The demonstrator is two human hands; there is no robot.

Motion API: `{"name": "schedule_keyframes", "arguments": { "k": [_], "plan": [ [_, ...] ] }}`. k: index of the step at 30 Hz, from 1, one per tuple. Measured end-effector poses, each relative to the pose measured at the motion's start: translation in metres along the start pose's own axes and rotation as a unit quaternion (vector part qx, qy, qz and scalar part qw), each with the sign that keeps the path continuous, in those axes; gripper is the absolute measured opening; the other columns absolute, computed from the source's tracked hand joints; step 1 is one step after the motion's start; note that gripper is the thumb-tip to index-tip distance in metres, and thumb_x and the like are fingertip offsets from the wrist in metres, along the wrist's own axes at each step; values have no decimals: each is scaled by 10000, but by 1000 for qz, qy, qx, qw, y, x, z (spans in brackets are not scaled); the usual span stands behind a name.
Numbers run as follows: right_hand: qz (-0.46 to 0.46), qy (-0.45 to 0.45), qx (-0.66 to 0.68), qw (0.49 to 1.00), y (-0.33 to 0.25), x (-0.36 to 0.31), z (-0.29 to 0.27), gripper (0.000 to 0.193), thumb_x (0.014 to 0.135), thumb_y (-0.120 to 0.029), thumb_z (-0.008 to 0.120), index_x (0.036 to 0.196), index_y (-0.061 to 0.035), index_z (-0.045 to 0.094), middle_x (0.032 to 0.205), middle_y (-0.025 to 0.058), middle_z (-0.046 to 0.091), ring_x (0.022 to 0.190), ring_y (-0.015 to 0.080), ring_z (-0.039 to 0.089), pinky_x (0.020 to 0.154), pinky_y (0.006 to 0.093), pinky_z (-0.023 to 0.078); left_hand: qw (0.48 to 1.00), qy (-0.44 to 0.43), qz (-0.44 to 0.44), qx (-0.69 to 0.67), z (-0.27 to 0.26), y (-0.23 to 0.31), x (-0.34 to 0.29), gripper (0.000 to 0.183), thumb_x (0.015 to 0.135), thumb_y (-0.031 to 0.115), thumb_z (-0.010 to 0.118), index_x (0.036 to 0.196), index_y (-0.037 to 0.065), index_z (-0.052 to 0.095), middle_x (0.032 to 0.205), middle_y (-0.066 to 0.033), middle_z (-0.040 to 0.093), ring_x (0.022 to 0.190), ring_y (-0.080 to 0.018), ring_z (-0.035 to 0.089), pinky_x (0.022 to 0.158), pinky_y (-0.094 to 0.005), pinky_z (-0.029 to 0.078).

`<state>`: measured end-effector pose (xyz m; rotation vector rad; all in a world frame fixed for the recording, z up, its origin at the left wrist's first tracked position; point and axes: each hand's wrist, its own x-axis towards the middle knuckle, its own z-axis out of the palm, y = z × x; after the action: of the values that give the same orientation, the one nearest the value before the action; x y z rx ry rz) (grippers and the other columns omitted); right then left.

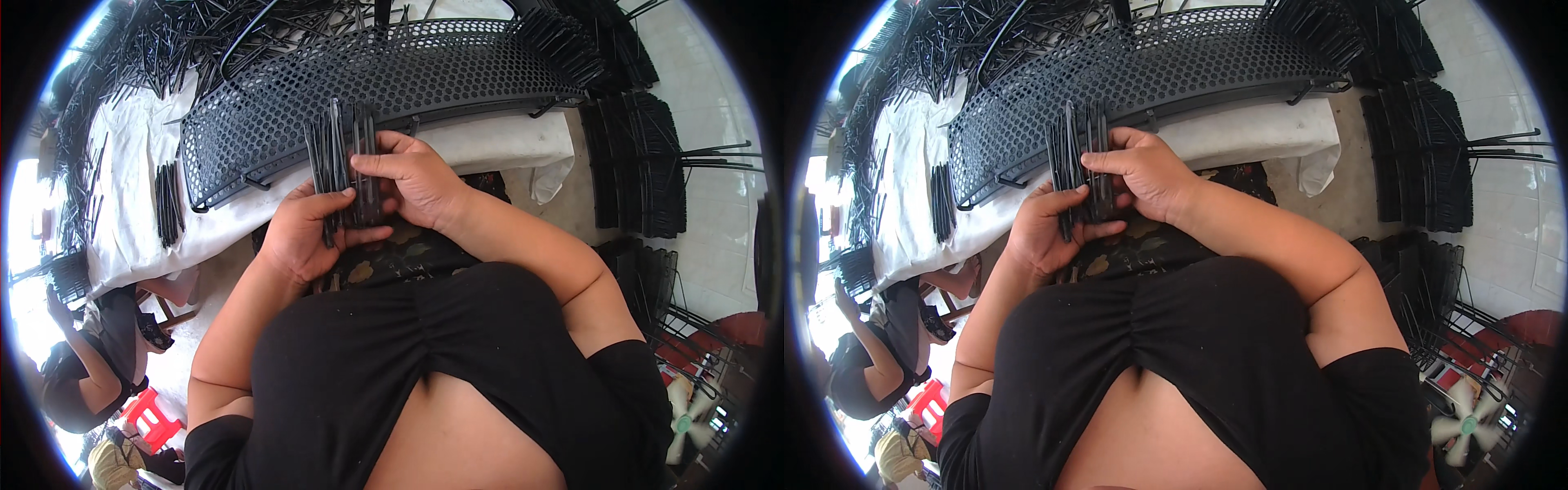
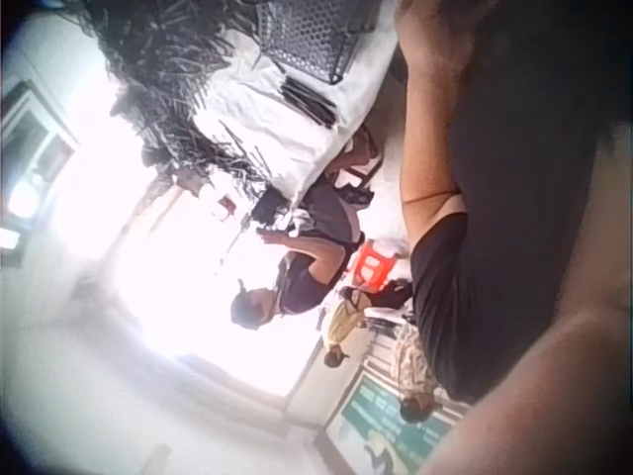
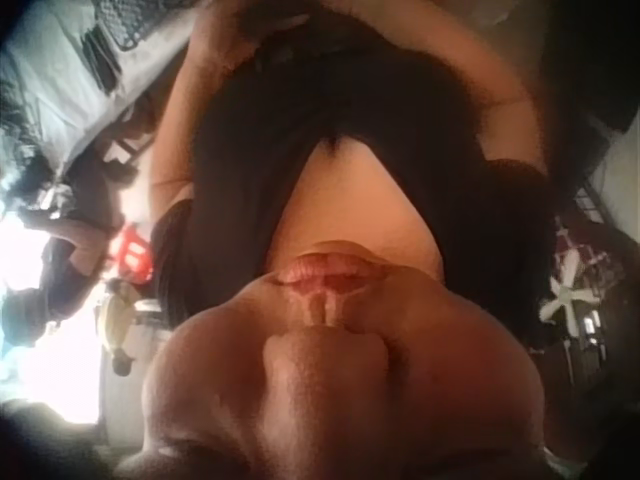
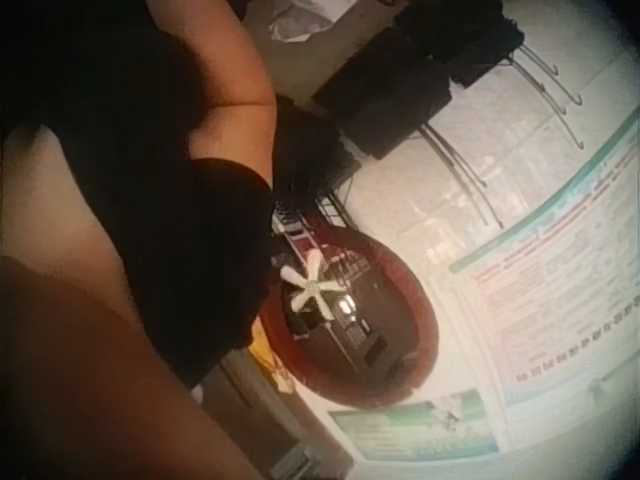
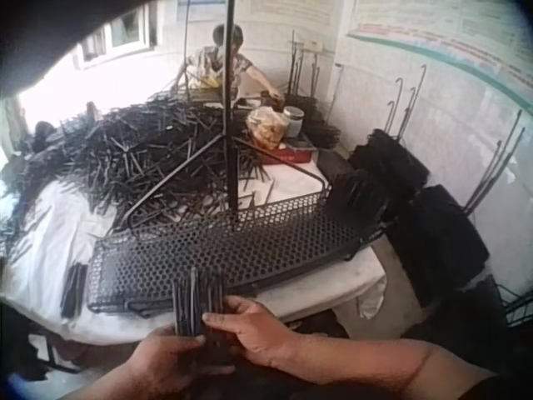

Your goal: The person sorts bundles of plastic strips by hand and inserts them into the holes of a perforated metal rack before gathering more plastic strips from a pile on the table.

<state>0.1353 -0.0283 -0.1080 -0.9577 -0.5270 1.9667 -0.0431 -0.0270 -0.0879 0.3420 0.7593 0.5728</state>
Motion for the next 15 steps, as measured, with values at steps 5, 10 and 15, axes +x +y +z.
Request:
{"name": "schedule_keyframes", "arguments": {
  "k": [5,10,15],
  "plan": [
    [1,36,6,999,1,3,7,170,876,-116,659,1023,-56,597,872,43,662,672,136,646,461,232,451,1000,5,-11,-28,-4,5,0,354,926,7,415,1277,-23,452,1155,-222,605,1025,-382,639,820,-524,584],
    [-2,5,-4,1000,-1,6,5,163,868,-137,674,1000,-63,615,870,43,664,683,142,654,439,232,437,1000,-14,-4,12,-10,4,-1,420,923,56,392,1331,-42,417,1234,-248,571,1131,-395,588,914,-544,534],
    [18,31,-11,999,-6,4,8,159,868,-122,669,1003,-54,619,859,54,660,700,154,657,486,261,500,999,-38,-22,-16,-11,3,-1,446,933,118,423,1352,-33,406,1262,-254,554,1156,-411,568,973,-606,461]
  ]
}}
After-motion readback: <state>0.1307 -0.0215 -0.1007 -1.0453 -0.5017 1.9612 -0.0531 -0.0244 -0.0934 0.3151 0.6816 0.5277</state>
